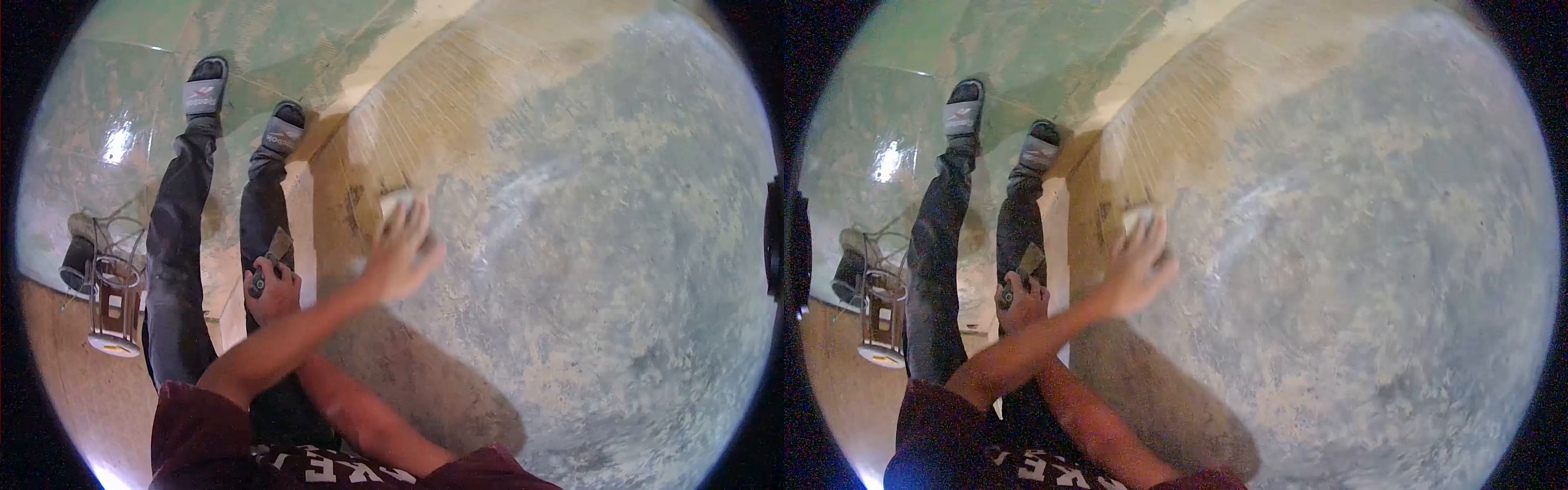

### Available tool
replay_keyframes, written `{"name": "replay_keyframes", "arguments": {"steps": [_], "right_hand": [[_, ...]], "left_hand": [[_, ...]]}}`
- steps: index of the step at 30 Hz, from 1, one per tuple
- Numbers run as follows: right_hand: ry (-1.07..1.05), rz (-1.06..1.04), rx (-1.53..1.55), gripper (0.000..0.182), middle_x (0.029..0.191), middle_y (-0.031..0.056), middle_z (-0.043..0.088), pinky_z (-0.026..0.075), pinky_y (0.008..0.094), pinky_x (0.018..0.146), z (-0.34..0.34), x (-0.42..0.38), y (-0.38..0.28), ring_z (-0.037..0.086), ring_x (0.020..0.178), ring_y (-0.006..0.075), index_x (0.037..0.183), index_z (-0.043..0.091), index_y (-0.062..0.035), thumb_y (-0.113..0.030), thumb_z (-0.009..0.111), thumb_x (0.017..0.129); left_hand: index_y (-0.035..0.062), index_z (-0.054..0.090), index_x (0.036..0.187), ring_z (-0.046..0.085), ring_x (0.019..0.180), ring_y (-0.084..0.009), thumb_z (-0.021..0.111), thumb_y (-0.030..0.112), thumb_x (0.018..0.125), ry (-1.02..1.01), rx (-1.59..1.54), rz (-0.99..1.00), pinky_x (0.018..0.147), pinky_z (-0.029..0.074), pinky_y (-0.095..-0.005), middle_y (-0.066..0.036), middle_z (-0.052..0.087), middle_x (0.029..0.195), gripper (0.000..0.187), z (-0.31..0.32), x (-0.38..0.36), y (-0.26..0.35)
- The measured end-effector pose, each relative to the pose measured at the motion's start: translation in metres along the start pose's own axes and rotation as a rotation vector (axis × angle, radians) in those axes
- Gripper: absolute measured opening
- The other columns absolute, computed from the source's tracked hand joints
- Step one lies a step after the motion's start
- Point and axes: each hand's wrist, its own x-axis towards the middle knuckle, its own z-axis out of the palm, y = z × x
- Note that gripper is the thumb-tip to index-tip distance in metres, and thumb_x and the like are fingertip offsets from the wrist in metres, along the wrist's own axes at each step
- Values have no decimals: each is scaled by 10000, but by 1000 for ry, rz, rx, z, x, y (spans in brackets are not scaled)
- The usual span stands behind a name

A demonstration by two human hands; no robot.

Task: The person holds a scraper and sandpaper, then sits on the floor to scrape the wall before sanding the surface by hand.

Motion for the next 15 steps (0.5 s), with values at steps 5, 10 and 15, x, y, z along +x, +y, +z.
{"name": "replay_keyframes", "arguments": {"steps": [5,10,15], "right_hand": [[8,29,-61,304,1104,210,650,401,498,995,5,-1,6,565,1135,386,1161,619,-175,-323,669,899],[35,46,-85,304,1077,159,680,388,499,1004,12,-3,1,571,1141,358,1163,615,-155,-315,659,908],[-67,-34,43,426,1135,261,651,371,534,1039,-1,3,5,548,1156,442,1253,598,-129,-396,595,921]], "left_hand": [[35,154,1598,108,1526,-443,450,571,1001,-84,61,5,1178,119,-635,-181,159,1664,856,1,-45,8],[39,179,1596,134,1516,-462,478,547,1000,24,61,5,1171,125,-640,-184,185,1658,838,-17,41,-18],[24,269,1569,176,1504,-469,484,533,1001,-110,17,-23,1146,128,-679,-192,259,1633,793,-3,-77,8]]}}
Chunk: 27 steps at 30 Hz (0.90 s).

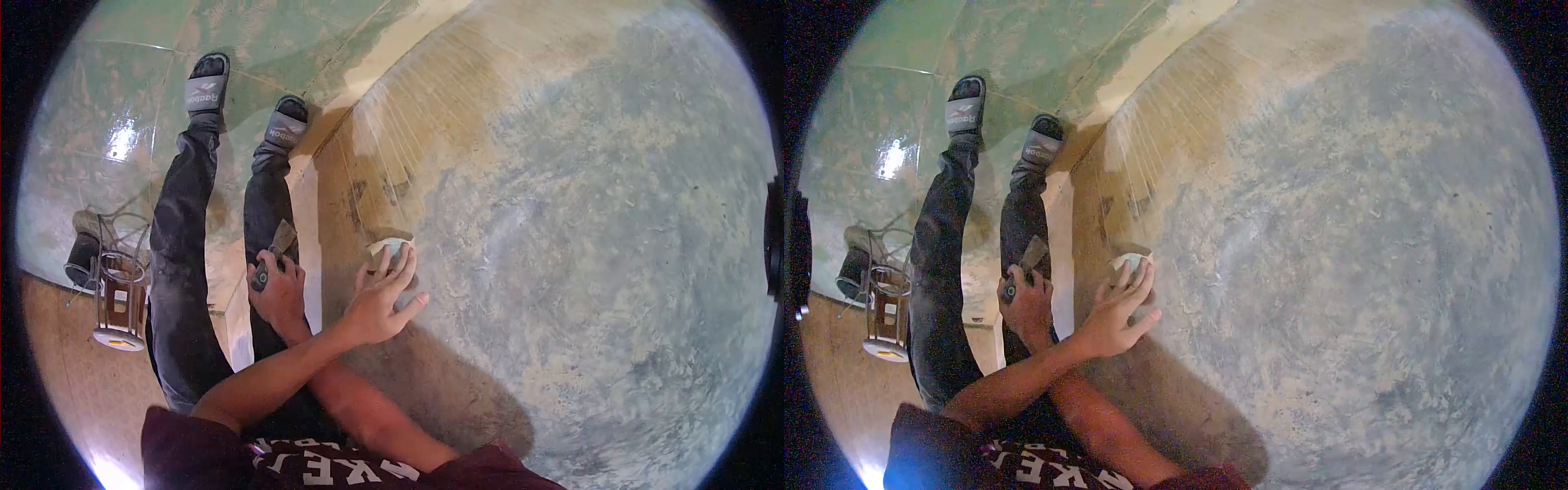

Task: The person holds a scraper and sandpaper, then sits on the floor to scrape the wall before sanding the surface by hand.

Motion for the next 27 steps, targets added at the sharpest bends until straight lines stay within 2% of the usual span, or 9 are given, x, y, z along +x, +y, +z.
{"name": "replay_keyframes", "arguments": {"steps": [5,6,10,12,16,18,24,25,27], "right_hand": [[60,19,-8,361,1103,229,668,370,534,1030,-1,0,-10,553,1141,425,1203,616,-119,-358,590,934],[87,34,-51,336,1077,220,667,383,512,1009,-3,-2,-15,563,1134,414,1179,615,-128,-336,633,916],[79,-23,-22,316,1046,209,669,405,488,977,-4,2,-8,582,1111,404,1146,622,-151,-321,686,887],[84,-16,-20,313,1040,211,671,407,490,974,-1,1,-4,582,1112,405,1145,623,-153,-324,684,889],[117,27,-97,315,1021,218,673,410,493,969,6,-1,-7,582,1114,401,1155,617,-148,-317,678,896],[141,6,-70,316,1006,216,676,410,492,970,4,-3,-11,583,1114,397,1154,618,-148,-318,679,895],[123,-22,-33,314,983,209,685,411,491,974,-2,0,-7,586,1120,391,1148,622,-158,-325,687,890],[125,-21,-38,312,989,213,684,409,493,974,-3,0,-8,585,1123,393,1146,622,-157,-325,685,891],[121,28,-43,310,1009,222,678,409,498,975,2,-2,-7,582,1127,398,1145,621,-153,-322,683,892]], "left_hand": [[20,264,1570,187,1501,-473,512,515,992,110,149,24,1142,130,-684,-192,261,1633,801,-31,107,-26],[21,258,1573,187,1501,-474,521,511,988,107,207,-5,1146,124,-682,-186,253,1638,807,-35,120,-31],[15,273,1566,197,1497,-475,498,510,998,162,93,64,1149,136,-672,-176,271,1634,786,-4,43,-9],[7,271,1564,219,1490,-473,473,515,1006,61,170,84,1166,150,-635,-175,277,1631,782,-3,12,4],[8,265,1568,196,1504,-455,459,512,1014,137,172,29,1181,132,-609,-174,266,1635,773,-18,89,-17],[16,253,1575,151,1525,-421,456,514,1013,134,16,11,1192,87,-607,-163,236,1649,777,-33,121,-21],[-2,283,1559,146,1525,-424,433,530,1015,1,38,39,1186,86,-612,-173,228,1649,775,-6,21,5],[-2,283,1559,146,1525,-424,433,530,1015,-2,35,45,1186,86,-612,-173,228,1649,775,-7,35,0],[-6,302,1551,158,1520,-434,453,509,1015,155,-16,36,1174,101,-622,-195,231,1643,758,-13,84,-20]]}}
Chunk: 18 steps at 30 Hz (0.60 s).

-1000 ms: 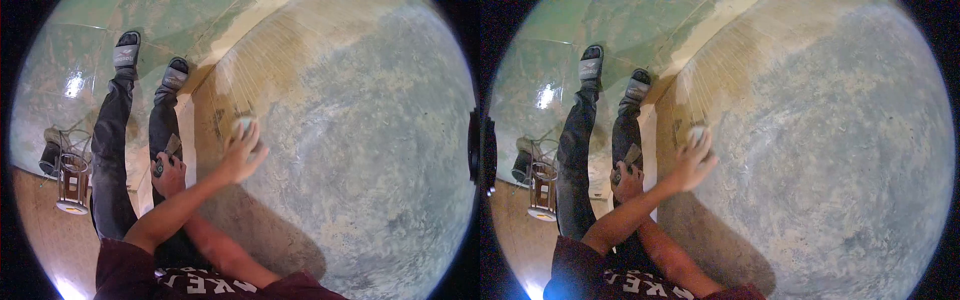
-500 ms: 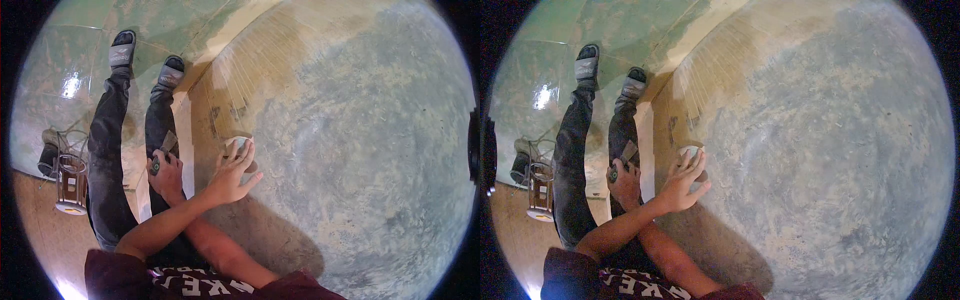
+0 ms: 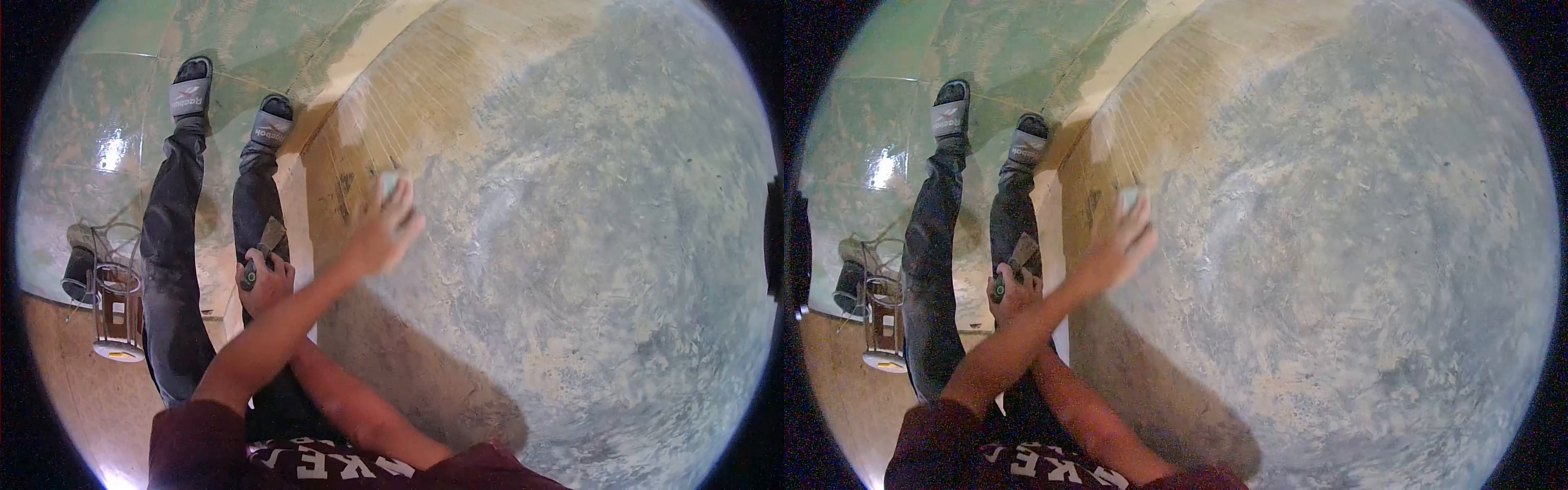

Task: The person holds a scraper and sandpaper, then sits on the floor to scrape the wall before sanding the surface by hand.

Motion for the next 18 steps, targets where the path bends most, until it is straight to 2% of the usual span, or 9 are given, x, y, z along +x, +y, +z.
{"name": "replay_keyframes", "arguments": {"steps": [3,6,9,12,15,16,18], "right_hand": [[-3,32,-25,308,1035,236,667,409,504,974,4,-2,-1,579,1130,407,1143,620,-149,-320,682,894],[-22,-50,-6,310,1050,231,668,413,515,970,3,0,6,582,1126,418,1146,621,-156,-322,685,892],[11,-43,0,316,1042,223,672,414,513,968,4,2,7,587,1119,415,1150,621,-158,-323,687,889],[68,-71,19,324,1021,221,676,417,507,965,2,-1,4,596,1105,407,1154,622,-155,-325,691,887],[76,-5,-65,335,1012,225,677,416,509,957,-2,1,-5,599,1096,406,1163,621,-150,-327,691,887],[58,-44,-22,332,1011,229,676,416,509,950,-5,2,-5,601,1088,407,1159,622,-150,-324,693,886],[41,-84,14,328,1009,233,675,417,509,943,-8,3,-2,604,1081,409,1156,622,-151,-322,694,885]], "left_hand": [[3,306,1552,156,1524,-422,467,512,1008,74,58,35,1170,101,-631,-196,247,1638,762,-2,36,-13],[-11,310,1544,162,1520,-426,481,517,1001,24,44,31,1172,109,-625,-199,285,1622,777,8,-44,25],[-25,310,1540,170,1516,-429,487,523,995,-37,94,63,1177,111,-622,-211,303,1610,792,6,-61,30],[-38,303,1537,157,1521,-429,498,515,996,60,105,49,1179,111,-619,-229,295,1608,799,-2,9,10],[-22,281,1552,140,1528,-417,491,536,993,83,74,52,1185,91,-622,-220,269,1622,817,-6,25,7],[-22,281,1552,140,1528,-417,491,536,993,81,72,53,1185,91,-622,-220,269,1622,817,-4,7,8],[-25,275,1551,145,1526,-418,496,547,989,-60,89,50,1190,83,-620,-219,280,1616,832,-1,-44,17]]}}
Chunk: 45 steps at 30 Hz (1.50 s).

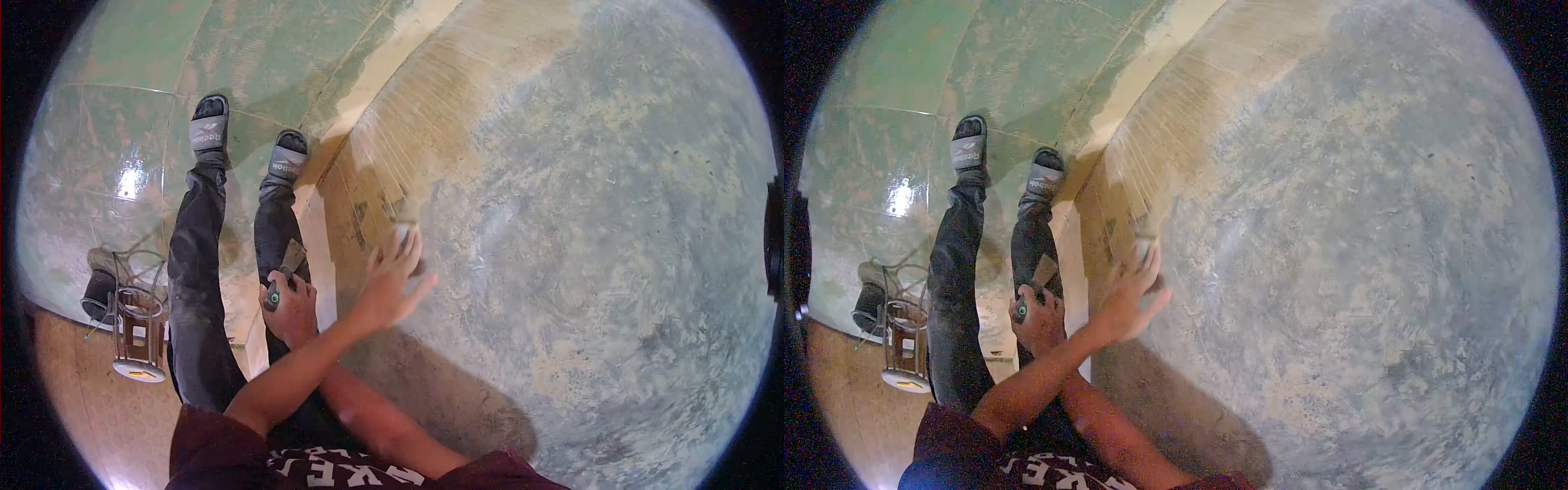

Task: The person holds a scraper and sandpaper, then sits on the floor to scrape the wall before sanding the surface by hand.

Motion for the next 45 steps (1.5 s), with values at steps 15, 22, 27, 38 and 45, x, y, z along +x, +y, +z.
{"name": "replay_keyframes", "arguments": {"steps": [15,22,27,38,45], "right_hand": [[-1,-18,0,344,1059,230,664,406,516,983,-1,-1,-3,590,1104,416,1171,603,-164,-339,690,889],[17,65,-60,334,1061,221,671,416,500,956,13,-5,0,590,1111,393,1155,616,-153,-346,690,893],[-27,35,-4,347,1072,229,672,416,504,957,11,-4,4,589,1111,411,1158,620,-154,-361,691,888],[-65,32,26,353,1075,237,665,403,522,984,9,-3,7,592,1122,402,1169,615,-148,-376,666,905],[-5,111,-38,332,1054,214,670,418,503,970,17,-7,3,590,1109,394,1146,633,-165,-368,692,891]], "left_hand": [[-45,241,1554,146,1520,-434,480,559,992,-23,76,19,1198,127,-577,-228,286,1609,858,-1,4,-3],[-1,216,1575,114,1532,-416,406,550,1018,23,-96,3,1198,108,-581,-216,248,1629,806,-1,24,-15],[-5,217,1573,117,1534,-405,395,545,1020,-100,-5,-55,1193,123,-598,-214,254,1627,800,-4,16,-10],[32,263,1569,170,1516,-419,466,459,1013,-71,97,-28,1153,164,-664,-210,271,1619,730,-5,0,-12],[14,235,1575,154,1532,-387,422,540,1012,18,5,-26,1175,93,-643,-194,254,1634,793,-6,42,-28]]}}
